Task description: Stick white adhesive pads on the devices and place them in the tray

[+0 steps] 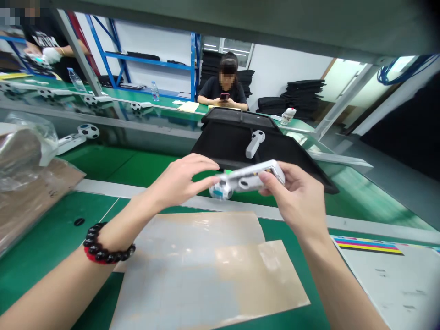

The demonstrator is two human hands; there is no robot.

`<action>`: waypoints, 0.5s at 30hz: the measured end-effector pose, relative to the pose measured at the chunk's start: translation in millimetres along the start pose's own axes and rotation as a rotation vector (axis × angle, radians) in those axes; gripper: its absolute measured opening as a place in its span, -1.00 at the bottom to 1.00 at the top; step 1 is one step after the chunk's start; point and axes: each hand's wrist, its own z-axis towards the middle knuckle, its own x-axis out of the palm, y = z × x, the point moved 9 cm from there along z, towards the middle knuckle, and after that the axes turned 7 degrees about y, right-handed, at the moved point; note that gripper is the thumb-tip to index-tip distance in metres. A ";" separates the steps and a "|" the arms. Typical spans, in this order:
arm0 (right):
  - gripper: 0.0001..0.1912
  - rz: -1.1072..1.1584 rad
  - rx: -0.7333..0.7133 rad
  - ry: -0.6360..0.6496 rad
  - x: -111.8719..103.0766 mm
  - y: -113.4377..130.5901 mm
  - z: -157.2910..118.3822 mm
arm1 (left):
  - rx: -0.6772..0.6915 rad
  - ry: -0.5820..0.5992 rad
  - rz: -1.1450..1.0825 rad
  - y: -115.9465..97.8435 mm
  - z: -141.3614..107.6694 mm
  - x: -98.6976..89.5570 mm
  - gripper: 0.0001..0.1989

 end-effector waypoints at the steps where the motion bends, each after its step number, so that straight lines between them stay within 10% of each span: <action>1: -0.47 0.078 -0.022 -0.043 -3.4 -6.3 2.9 | -0.044 -0.023 -0.002 8.9 -1.2 -1.9 -0.72; 5: -0.25 0.130 -0.078 0.007 1.7 -13.0 4.3 | -0.136 -0.058 0.003 27.4 -5.3 -2.3 -0.74; 15: -0.76 -0.073 -0.085 0.114 8.3 20.4 -12.5 | -0.206 -0.006 0.000 37.8 -6.9 0.1 -0.73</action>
